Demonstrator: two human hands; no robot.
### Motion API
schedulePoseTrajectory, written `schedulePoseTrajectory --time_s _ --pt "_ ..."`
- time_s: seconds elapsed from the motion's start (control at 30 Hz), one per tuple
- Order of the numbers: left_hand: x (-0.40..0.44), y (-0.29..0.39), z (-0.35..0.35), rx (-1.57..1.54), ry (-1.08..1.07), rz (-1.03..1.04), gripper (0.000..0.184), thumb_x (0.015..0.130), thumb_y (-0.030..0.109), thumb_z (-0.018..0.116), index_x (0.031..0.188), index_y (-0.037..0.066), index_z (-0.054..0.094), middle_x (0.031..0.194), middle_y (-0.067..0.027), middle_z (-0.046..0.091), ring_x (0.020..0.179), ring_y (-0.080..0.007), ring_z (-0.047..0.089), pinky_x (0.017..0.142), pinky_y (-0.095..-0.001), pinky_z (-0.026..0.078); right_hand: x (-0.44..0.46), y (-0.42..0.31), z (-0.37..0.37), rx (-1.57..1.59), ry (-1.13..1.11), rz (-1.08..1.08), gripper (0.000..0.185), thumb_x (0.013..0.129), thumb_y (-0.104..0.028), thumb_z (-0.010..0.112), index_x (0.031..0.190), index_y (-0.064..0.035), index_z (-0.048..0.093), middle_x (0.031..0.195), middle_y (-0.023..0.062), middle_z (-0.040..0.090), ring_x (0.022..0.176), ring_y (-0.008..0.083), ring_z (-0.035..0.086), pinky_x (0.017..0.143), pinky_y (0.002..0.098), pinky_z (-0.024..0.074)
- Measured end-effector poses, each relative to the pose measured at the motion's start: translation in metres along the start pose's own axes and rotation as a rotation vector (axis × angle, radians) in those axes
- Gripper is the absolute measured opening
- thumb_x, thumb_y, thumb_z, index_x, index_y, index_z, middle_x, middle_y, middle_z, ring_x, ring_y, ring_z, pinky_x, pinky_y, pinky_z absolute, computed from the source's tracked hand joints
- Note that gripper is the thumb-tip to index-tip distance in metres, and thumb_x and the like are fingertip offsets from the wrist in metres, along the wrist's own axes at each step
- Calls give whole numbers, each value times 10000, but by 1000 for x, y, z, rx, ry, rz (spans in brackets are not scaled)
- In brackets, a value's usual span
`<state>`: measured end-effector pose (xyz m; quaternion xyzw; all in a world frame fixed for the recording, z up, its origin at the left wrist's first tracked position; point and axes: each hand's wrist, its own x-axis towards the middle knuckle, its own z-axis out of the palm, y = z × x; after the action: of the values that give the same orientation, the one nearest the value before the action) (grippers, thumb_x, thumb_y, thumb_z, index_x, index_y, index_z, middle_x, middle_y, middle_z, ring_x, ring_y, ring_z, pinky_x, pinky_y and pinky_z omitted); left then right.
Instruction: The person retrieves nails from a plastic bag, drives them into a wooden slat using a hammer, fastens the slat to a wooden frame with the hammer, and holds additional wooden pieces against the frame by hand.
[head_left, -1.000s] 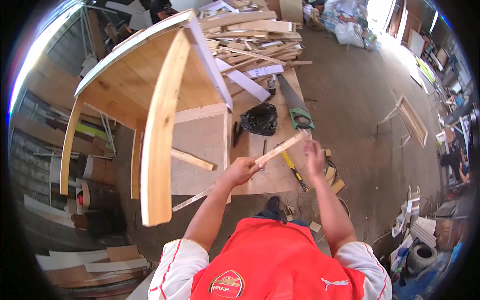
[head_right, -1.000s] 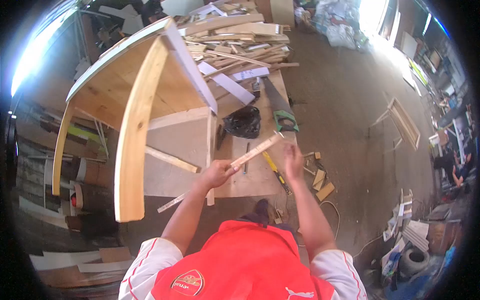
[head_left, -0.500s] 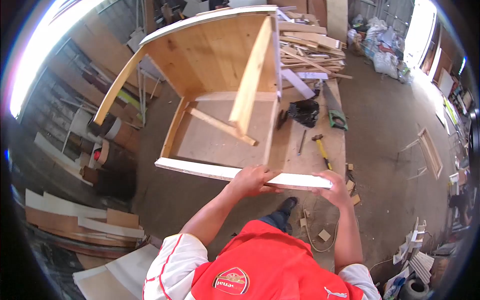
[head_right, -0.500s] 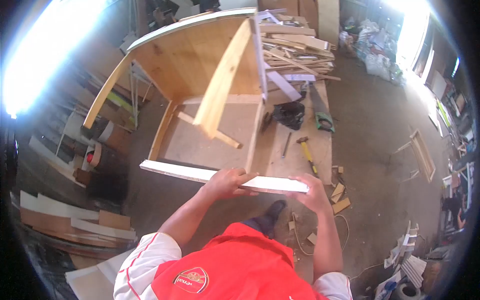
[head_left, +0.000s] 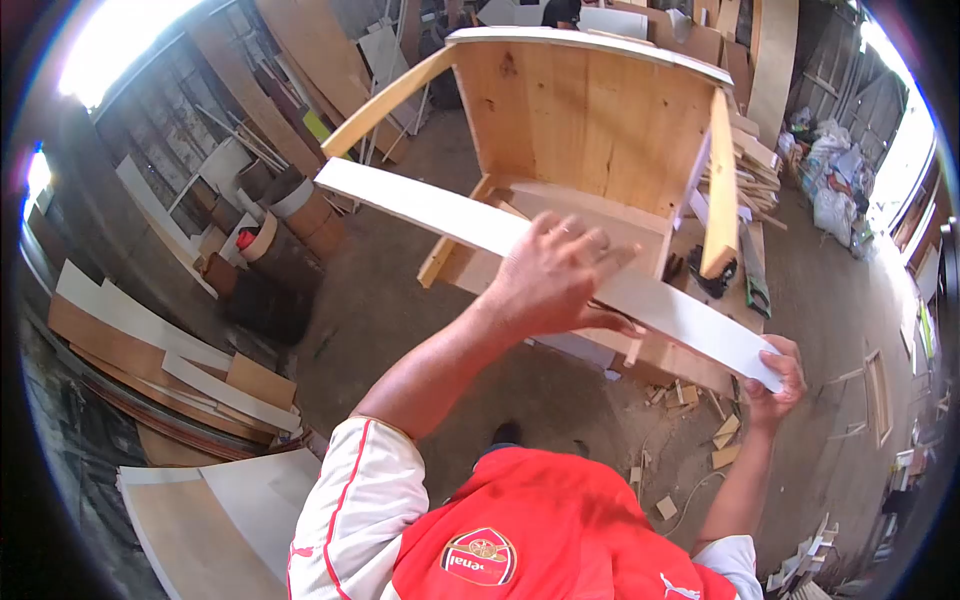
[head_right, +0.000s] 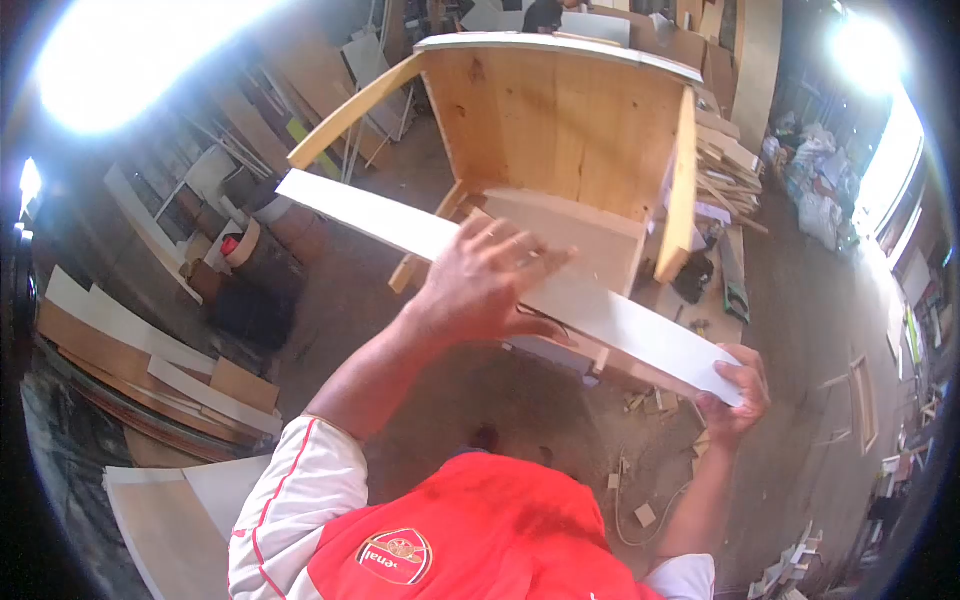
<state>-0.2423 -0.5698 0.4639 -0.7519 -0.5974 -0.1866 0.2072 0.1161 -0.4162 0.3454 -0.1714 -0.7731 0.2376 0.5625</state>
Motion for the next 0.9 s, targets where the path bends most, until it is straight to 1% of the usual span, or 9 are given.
schedulePoseTrajectory --time_s 0.1,0.17,0.2,0.23,0.37,0.57,0.67,0.8,0.9 --pt "-17 -75 -9 68 166 -8 899 661 819 696 1263 151 701 1092 -63 708 1095 -266 655 979 -460 484 35 -12 34 -16 6 -70 546 805 -535 834 1047 -71 680 1141 172 668 1061 289 632 914 418 502" --pt "-21 -112 -14 77 143 1 888 667 823 688 1229 136 718 1104 -63 711 1071 -248 667 949 -448 511 61 -23 62 -73 3 -103 520 835 -514 813 1061 -69 670 1147 167 666 1083 299 628 946 426 489" --pt "-19 -129 -17 130 187 27 881 680 818 685 1225 126 721 1086 -64 711 1051 -235 672 927 -435 529 76 -27 73 -69 -22 -85 517 839 -502 813 1070 -62 671 1153 160 664 1092 294 624 965 420 478" --pt "-15 -142 -22 115 121 -8 865 686 819 678 1207 131 731 1065 -76 713 1044 -236 677 926 -427 528 90 -27 82 -65 -44 -68 515 842 -490 813 1079 -55 672 1159 152 662 1101 289 621 984 415 468" --pt "3 -179 -25 89 153 1 833 701 821 666 1160 132 751 1022 -86 723 1036 -257 686 919 -413 529 126 -12 98 -85 -96 -14 533 833 -444 831 1129 -30 672 1209 135 641 1149 253 589 1019 387 443" --pt "15 -198 -1 56 139 -6 797 722 814 665 1131 137 762 994 -87 731 1006 -272 701 909 -412 535 148 -3 102 -77 -144 35 499 828 -393 846 1121 -31 666 1215 120 633 1145 230 585 1014 373 449" --pt "18 -199 1 34 89 -39 791 731 815 661 1125 138 765 994 -89 734 1003 -271 707 904 -414 539 149 8 102 -104 -147 37 528 839 -390 841 1170 -32 639 1222 109 631 1159 221 582 1027 366 444" --pt "22 -194 1 39 42 -68 786 740 815 658 1117 134 767 989 -90 737 1010 -276 707 898 -416 544 146 22 105 -44 -85 72 630 846 -408 834 1268 -24 569 1245 97 619 1205 226 567 1070 369 424" --pt "25 -195 8 60 123 -41 803 740 819 652 1107 115 766 981 -97 740 993 -292 708 891 -429 546 142 24 109 -42 -26 62 736 826 -435 843 1337 -14 523 1299 102 590 1251 238 541 1095 386 412"
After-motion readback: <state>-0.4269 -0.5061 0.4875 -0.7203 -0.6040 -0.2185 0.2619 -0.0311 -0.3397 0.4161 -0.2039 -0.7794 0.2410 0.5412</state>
